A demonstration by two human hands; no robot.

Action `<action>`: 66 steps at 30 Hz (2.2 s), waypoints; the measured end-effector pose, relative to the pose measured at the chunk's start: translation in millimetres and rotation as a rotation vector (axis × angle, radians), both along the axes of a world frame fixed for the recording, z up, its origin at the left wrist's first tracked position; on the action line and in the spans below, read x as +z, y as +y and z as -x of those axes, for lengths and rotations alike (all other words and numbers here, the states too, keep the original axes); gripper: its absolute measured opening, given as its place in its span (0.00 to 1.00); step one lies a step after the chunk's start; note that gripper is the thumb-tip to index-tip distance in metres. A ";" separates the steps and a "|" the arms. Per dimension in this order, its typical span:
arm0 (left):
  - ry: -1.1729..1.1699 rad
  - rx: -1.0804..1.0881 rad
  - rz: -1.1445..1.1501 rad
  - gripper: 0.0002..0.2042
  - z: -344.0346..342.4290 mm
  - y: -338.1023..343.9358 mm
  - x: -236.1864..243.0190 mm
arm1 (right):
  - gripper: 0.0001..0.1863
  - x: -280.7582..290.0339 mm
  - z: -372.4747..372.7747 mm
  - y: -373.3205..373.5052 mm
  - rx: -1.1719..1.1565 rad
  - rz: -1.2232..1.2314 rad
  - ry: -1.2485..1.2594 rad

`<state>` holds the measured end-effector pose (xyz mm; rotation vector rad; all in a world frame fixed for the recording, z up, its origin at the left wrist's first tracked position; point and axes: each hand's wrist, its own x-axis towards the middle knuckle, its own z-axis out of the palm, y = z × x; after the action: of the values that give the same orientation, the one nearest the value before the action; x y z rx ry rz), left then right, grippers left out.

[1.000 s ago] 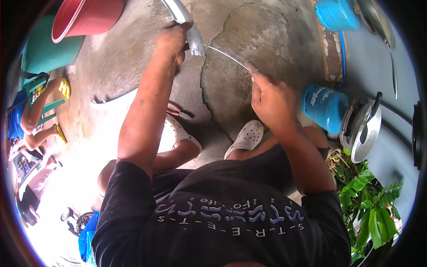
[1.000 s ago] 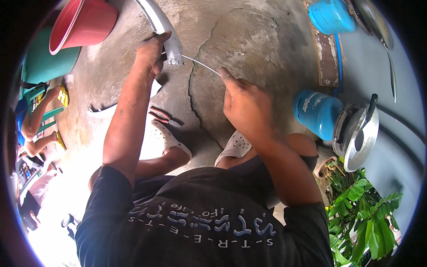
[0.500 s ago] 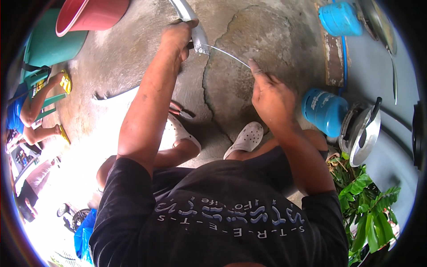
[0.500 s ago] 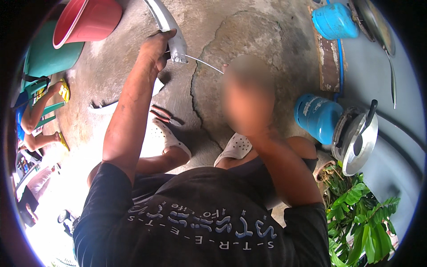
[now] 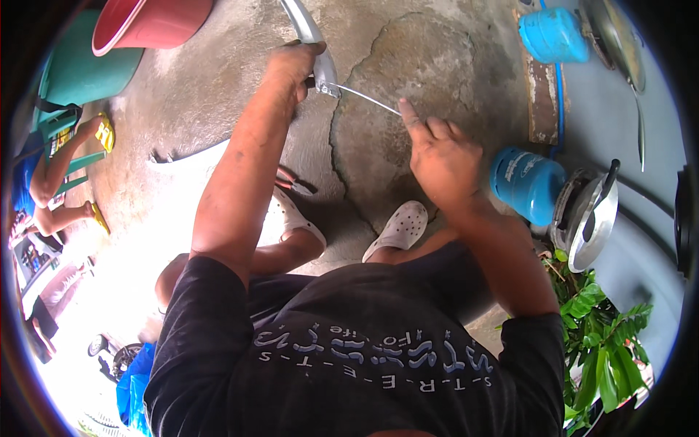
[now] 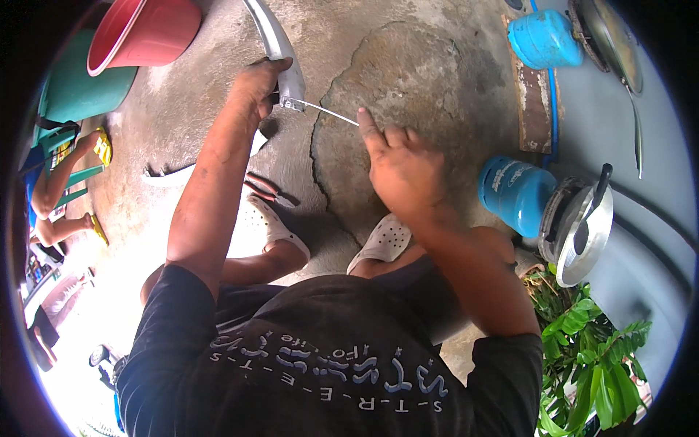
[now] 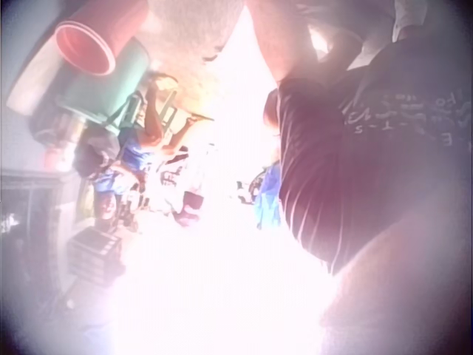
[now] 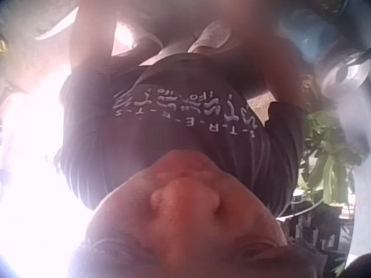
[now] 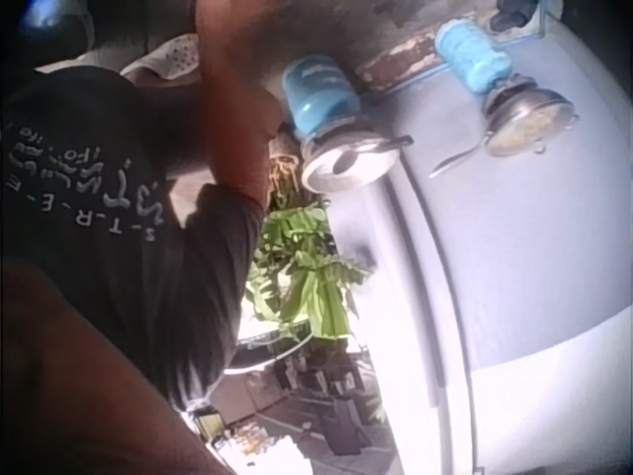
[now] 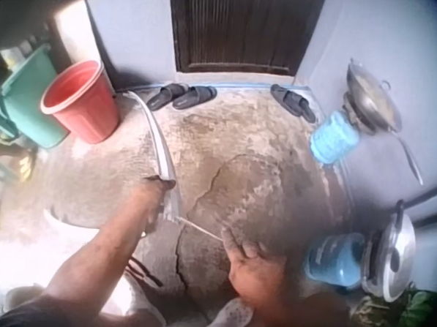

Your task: The person threads a wire through holes in a white plastic car trim piece, uses pliers to twist and secure the wire, and then attaches the trim back onto the front bumper area of a white car.

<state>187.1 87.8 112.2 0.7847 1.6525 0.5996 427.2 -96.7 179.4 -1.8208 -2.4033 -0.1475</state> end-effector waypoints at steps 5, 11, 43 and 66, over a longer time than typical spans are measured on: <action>-0.127 0.012 0.024 0.21 5.1 0.6 -14.6 | 0.33 -1.4 -13.0 19.7 0.019 0.036 -0.020; -0.211 0.060 0.020 0.22 6.5 -1.9 -11.6 | 0.35 -1.0 -13.5 25.1 0.095 -0.052 -0.030; 0.189 -0.299 0.041 0.21 11.2 29.1 69.1 | 0.21 99.0 5.1 56.4 0.347 0.287 -0.222; 0.699 -0.511 -0.392 0.23 26.7 34.9 0.0 | 0.12 2.1 -26.0 29.3 -0.152 0.468 0.845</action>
<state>160.3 122.7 112.2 1.7897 1.8537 0.2889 453.2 -67.5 181.4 -1.7075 -1.7633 1.0291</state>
